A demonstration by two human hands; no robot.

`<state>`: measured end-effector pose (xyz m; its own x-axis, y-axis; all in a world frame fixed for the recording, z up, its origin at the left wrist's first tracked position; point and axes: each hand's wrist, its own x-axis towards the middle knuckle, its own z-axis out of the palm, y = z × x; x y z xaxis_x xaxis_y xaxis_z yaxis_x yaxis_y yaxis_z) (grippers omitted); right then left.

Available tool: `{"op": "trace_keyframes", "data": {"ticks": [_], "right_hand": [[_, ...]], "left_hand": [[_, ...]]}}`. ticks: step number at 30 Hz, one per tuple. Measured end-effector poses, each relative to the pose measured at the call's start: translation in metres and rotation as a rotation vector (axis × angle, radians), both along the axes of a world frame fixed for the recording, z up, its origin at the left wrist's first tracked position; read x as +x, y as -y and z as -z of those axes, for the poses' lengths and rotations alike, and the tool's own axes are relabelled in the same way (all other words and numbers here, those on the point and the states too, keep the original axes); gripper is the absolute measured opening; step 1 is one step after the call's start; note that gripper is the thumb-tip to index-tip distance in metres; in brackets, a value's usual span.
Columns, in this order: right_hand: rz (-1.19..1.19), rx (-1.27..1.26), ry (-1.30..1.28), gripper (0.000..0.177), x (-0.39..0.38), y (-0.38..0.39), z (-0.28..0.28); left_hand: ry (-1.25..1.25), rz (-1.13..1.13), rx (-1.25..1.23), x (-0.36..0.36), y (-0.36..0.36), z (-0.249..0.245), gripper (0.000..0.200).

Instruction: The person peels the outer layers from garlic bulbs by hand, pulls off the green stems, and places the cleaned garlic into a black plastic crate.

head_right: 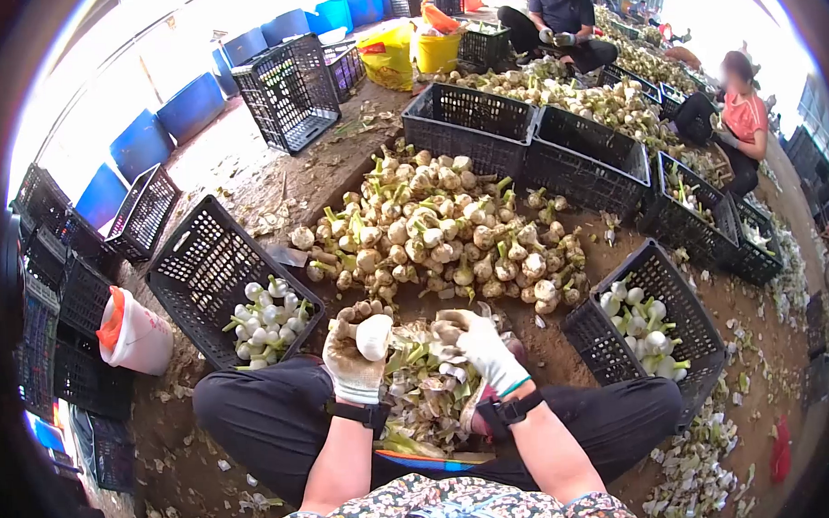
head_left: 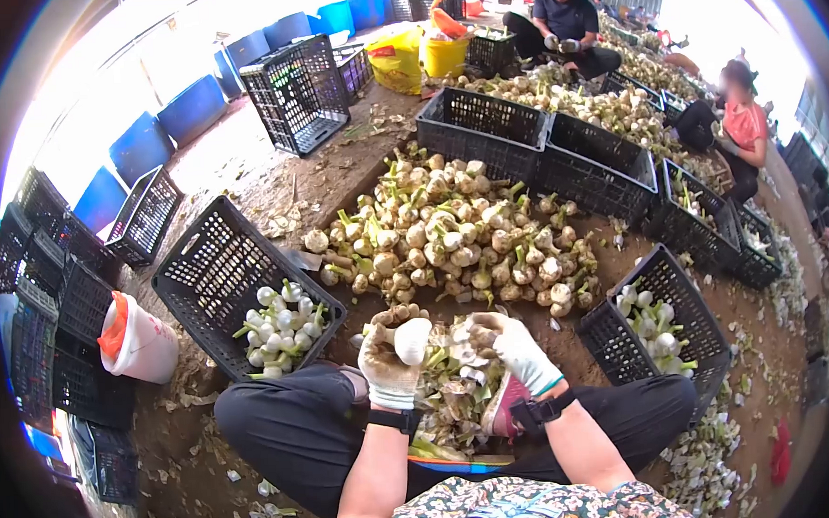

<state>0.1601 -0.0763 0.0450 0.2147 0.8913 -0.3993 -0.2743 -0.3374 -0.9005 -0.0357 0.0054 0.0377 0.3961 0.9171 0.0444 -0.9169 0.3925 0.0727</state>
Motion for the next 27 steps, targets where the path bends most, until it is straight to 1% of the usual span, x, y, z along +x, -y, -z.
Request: {"op": "trace_keyframes", "data": {"ticks": [1,2,3,4,6,7,8,10,11,12,14,15,16,18,20,21,22,23,24,25,26,27], "right_hand": [[-0.119,0.127,-0.311,0.05,-0.004,0.002,0.0],[-0.144,0.189,-0.364,0.051,-0.023,0.001,-0.022],[-0.118,0.264,-0.506,0.05,-0.036,0.0,-0.019],[-0.114,0.375,-0.428,0.047,-0.044,-0.005,-0.014],[0.0,0.362,-0.591,0.059,-0.044,-0.007,-0.001],[0.109,0.225,-0.736,0.052,-0.038,-0.01,-0.001],[0.203,0.2,-1.038,0.047,-0.023,-0.015,0.005],[0.438,0.383,-1.014,0.046,0.011,0.005,-0.03],[0.26,0.572,-1.085,0.043,0.039,0.007,-0.023],[0.073,0.754,-1.143,0.04,0.066,0.004,-0.008],[0.684,0.372,-0.833,0.032,0.114,-0.038,0.057],[0.744,0.287,-0.65,0.027,0.138,-0.068,0.09],[0.795,0.197,-0.467,0.022,0.16,-0.098,0.12],[0.699,0.073,-0.48,0.013,0.209,-0.15,0.151],[0.755,0.122,-0.459,0.007,0.223,-0.182,0.162],[0.714,0.058,-0.427,0.007,0.226,-0.189,0.158],[0.748,0.017,-0.445,0.016,0.23,-0.2,0.171],[0.738,0.004,-0.448,0.016,0.226,-0.203,0.178],[0.718,-0.009,-0.109,0.029,0.215,-0.2,0.17],[0.681,-0.018,0.23,0.042,0.206,-0.196,0.164],[0.684,0.085,0.328,0.023,0.192,-0.187,0.159],[0.543,0.08,0.275,0.022,0.174,-0.172,0.134]], "left_hand": [[-0.151,-0.011,0.051,0.003,0.005,-0.005,0.024],[-0.3,-0.016,0.109,0.007,0.008,-0.007,0.024],[-0.568,-0.051,0.184,0.014,0.009,-0.005,0.027],[-0.561,-0.038,0.195,0.019,0.011,-0.003,0.027],[-0.846,0.09,0.448,0.026,0.017,0.001,0.068],[-0.929,0.033,0.498,0.027,0.019,0.002,0.075],[-0.961,0.016,0.473,0.03,0.021,0.004,0.075],[-0.861,-0.101,0.358,0.031,0.022,0.003,0.084],[-0.872,-0.129,0.28,0.031,0.02,-0.001,0.081],[-0.858,-0.168,0.249,0.029,0.017,0.005,0.068],[-0.748,-0.148,0.099,0.025,0.007,0.024,0.054],[-0.699,-0.161,0.053,0.026,0.003,0.032,0.046],[-0.768,-0.153,0.008,0.026,0.0,0.033,0.046],[-0.825,-0.159,-0.041,0.024,-0.003,0.039,0.045],[-0.867,-0.161,-0.058,0.023,-0.007,0.043,0.046],[-0.909,-0.146,-0.059,0.022,-0.008,0.045,0.047],[-0.917,-0.148,-0.062,0.022,-0.01,0.046,0.05],[-0.946,-0.159,-0.04,0.024,-0.011,0.047,0.053],[-0.975,-0.167,-0.022,0.026,-0.011,0.048,0.056],[-0.938,-0.148,0.008,0.026,-0.011,0.05,0.06],[-0.941,-0.13,0.057,0.027,-0.011,0.051,0.058],[-0.96,-0.099,0.095,0.026,-0.013,0.059,0.058]]}}
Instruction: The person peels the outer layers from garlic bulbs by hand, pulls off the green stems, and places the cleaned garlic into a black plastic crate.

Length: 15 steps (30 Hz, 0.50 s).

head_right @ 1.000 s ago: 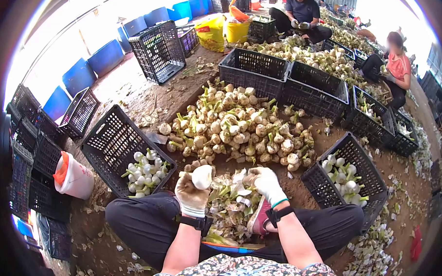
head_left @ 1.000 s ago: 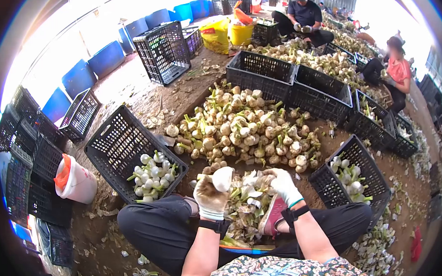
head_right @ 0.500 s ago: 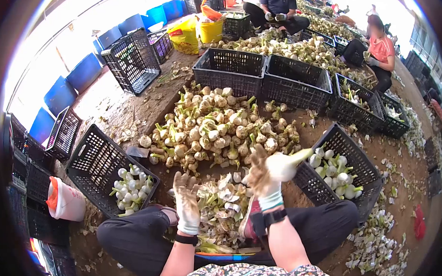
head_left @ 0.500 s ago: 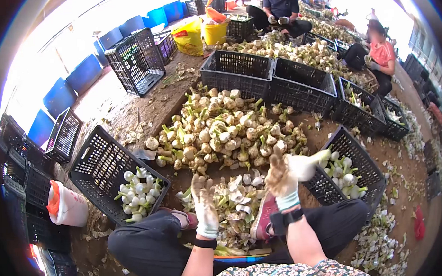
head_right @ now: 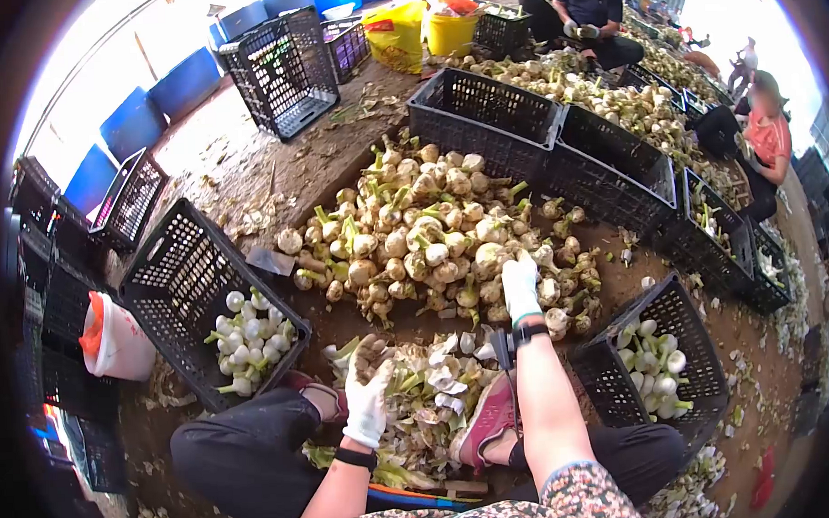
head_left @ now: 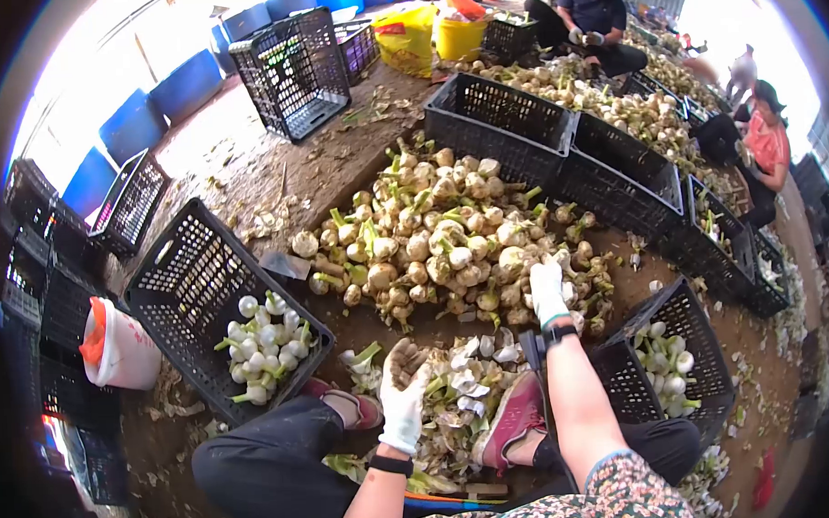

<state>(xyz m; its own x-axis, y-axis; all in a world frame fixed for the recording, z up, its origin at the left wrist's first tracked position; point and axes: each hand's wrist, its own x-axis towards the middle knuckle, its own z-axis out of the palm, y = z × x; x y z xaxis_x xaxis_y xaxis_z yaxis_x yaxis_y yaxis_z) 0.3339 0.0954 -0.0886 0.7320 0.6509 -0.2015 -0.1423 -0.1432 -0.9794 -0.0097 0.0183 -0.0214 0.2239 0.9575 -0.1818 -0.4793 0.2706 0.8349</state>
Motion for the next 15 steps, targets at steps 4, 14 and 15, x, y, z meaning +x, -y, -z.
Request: {"op": "trace_keyframes", "data": {"ticks": [4,14,15], "right_hand": [[-0.488,0.079,-0.297,0.015,-0.084,0.075,-0.119],[-0.622,0.185,-0.016,0.022,-0.188,0.132,-0.117],[-0.661,0.131,0.198,0.023,-0.188,0.13,-0.102]], "left_hand": [[-0.017,0.093,0.074,0.006,0.005,-0.011,0.08],[0.006,0.213,0.332,-0.004,0.028,-0.049,0.08],[-0.048,0.184,0.415,-0.005,0.03,-0.048,0.078]]}}
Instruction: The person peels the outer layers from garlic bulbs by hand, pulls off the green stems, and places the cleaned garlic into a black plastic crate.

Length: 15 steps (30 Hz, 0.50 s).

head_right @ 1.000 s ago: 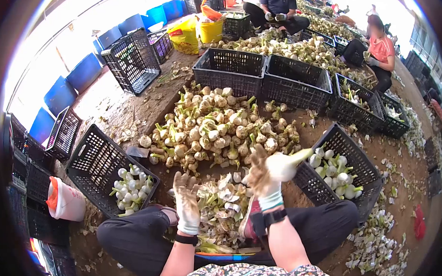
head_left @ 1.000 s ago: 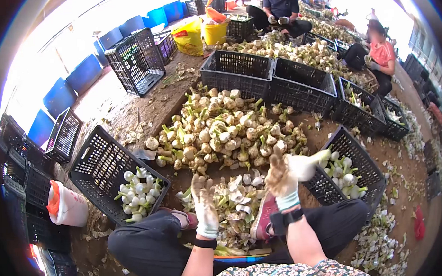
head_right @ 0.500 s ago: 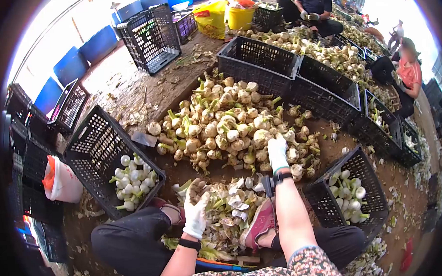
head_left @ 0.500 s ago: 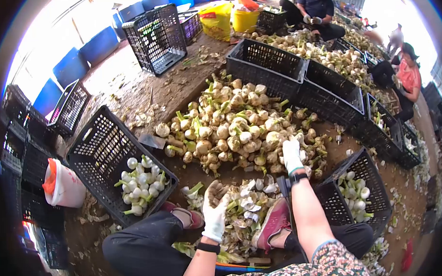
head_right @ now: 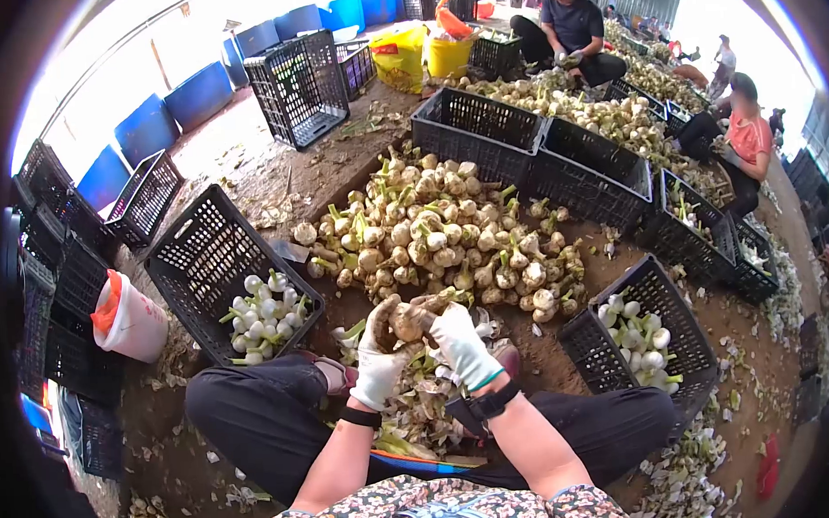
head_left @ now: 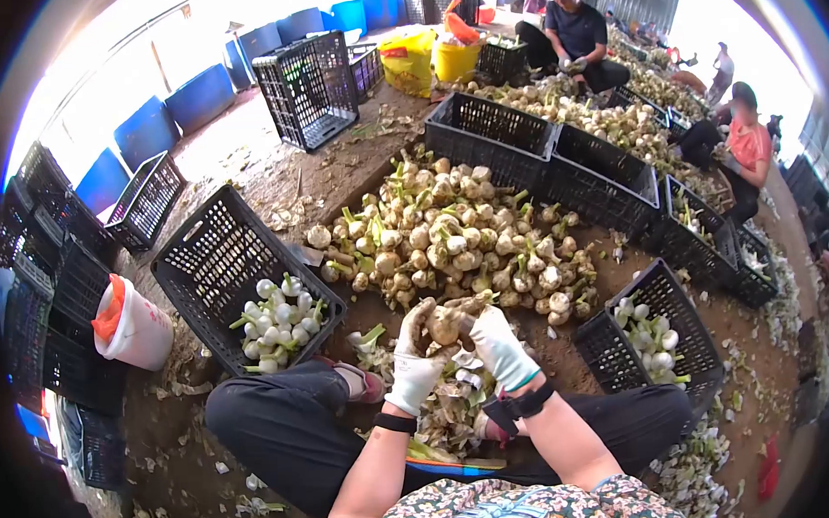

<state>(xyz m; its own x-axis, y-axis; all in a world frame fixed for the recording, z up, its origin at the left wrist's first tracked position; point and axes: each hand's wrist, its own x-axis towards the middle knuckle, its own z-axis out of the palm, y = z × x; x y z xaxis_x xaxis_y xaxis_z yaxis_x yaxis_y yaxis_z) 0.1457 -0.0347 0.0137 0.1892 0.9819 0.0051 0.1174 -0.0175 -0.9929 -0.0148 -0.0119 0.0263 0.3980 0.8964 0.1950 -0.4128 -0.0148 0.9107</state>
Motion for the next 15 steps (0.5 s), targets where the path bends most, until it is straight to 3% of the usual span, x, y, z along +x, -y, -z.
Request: {"op": "trace_keyframes", "data": {"ticks": [1,2,4,12,15], "right_hand": [[0.086,-0.012,-0.402,0.026,-0.019,0.004,-0.027],[0.082,-0.002,-0.398,0.026,-0.024,0.012,-0.041],[0.103,-0.054,-0.637,0.031,-0.029,0.018,-0.059],[-0.037,-0.05,-0.81,0.028,-0.025,0.035,-0.085],[-0.044,-0.053,-0.559,0.031,-0.012,0.034,-0.078]], "left_hand": [[-0.004,-0.012,-0.003,-0.002,0.003,-0.006,0.077],[0.0,-0.014,0.007,-0.005,0.007,-0.007,0.077],[0.051,0.014,-0.055,-0.008,0.009,-0.013,0.078],[0.153,0.111,-0.173,-0.017,0.014,-0.036,0.069],[0.251,0.087,-0.21,-0.017,0.017,-0.039,0.058]]}}
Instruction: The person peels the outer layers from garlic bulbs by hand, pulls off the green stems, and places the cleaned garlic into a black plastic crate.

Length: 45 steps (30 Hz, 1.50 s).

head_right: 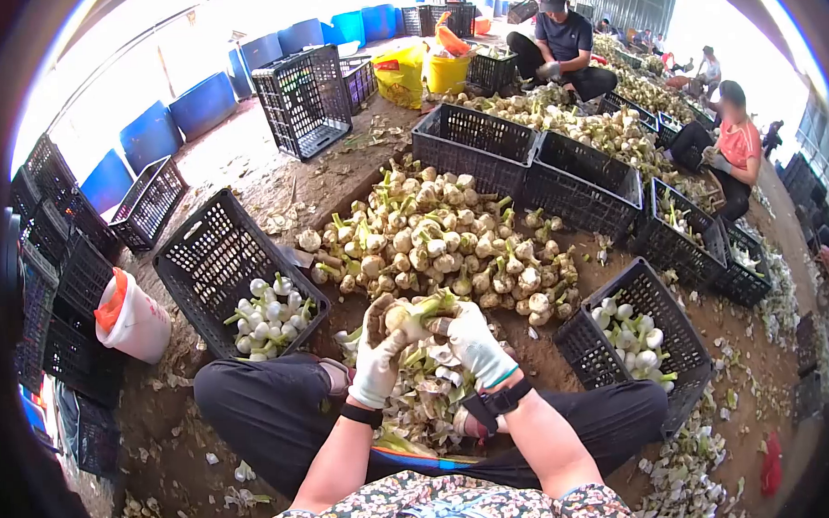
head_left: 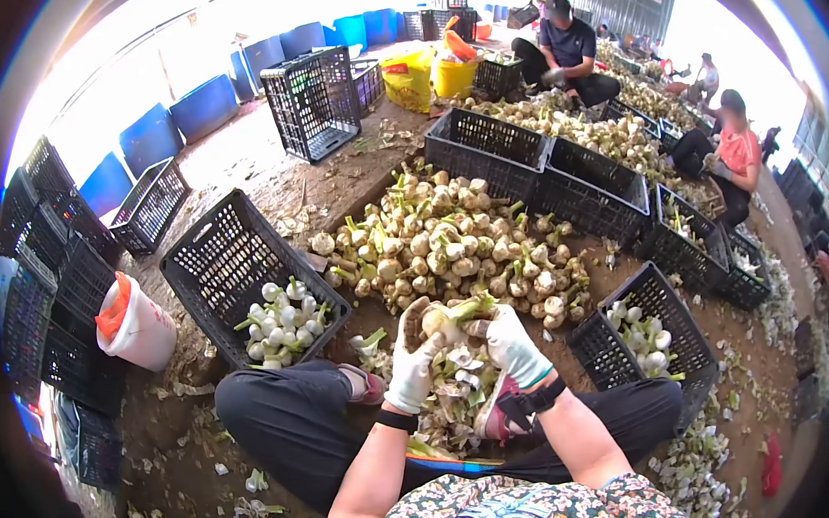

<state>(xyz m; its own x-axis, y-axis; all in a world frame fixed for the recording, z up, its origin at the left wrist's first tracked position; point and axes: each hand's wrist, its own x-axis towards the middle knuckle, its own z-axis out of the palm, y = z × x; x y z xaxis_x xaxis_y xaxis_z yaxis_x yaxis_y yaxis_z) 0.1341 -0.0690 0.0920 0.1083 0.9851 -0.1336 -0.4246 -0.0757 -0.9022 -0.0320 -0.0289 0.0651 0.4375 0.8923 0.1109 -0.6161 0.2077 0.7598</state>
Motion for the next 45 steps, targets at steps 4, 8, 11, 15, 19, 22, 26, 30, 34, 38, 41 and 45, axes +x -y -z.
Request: {"op": "trace_keyframes", "data": {"ticks": [4,8,11,15,19,22,26,30,34,38,41,45], "right_hand": [[-0.045,0.158,0.293,0.037,0.012,-0.003,0.006],[0.112,0.124,0.411,0.031,0.004,-0.001,0.017],[0.045,0.115,0.139,0.028,0.012,0.002,0.005],[0.013,0.057,0.267,0.022,0.0,0.001,0.002],[0.071,-0.04,-0.275,0.02,0.006,0.004,-0.004],[0.314,0.148,-0.354,0.013,0.026,-0.005,0.038],[0.194,-0.126,0.719,0.036,0.034,-0.008,0.025],[0.038,-0.005,0.762,0.037,0.0,-0.005,-0.028],[-0.078,0.077,1.123,0.024,-0.009,-0.011,-0.053],[-0.147,0.076,1.346,0.027,-0.01,-0.015,-0.054],[-0.066,0.088,1.444,0.028,-0.008,-0.016,-0.031],[-0.011,-0.085,1.413,0.026,-0.019,-0.015,-0.037]], "left_hand": [[0.05,0.058,-0.218,0.0,-0.002,-0.003,0.053],[-0.327,-0.076,0.243,0.009,0.001,0.005,0.056],[-0.117,0.17,-0.186,-0.009,-0.008,-0.015,0.063],[-0.148,-0.079,0.106,0.003,-0.006,0.007,0.059],[0.002,0.055,-0.076,-0.01,-0.009,-0.003,0.062],[0.065,0.051,-0.123,-0.019,-0.012,0.004,0.062],[0.091,0.08,-0.129,-0.024,-0.018,0.0,0.064],[-0.05,0.061,0.024,-0.015,-0.018,0.009,0.071],[-0.272,0.035,0.141,-0.012,-0.014,-0.001,0.074],[-0.344,-0.035,0.216,-0.009,-0.012,0.006,0.071],[-0.356,-0.047,0.25,-0.008,-0.013,0.011,0.069],[-0.256,-0.039,0.147,-0.004,-0.006,-0.001,0.062]]}}
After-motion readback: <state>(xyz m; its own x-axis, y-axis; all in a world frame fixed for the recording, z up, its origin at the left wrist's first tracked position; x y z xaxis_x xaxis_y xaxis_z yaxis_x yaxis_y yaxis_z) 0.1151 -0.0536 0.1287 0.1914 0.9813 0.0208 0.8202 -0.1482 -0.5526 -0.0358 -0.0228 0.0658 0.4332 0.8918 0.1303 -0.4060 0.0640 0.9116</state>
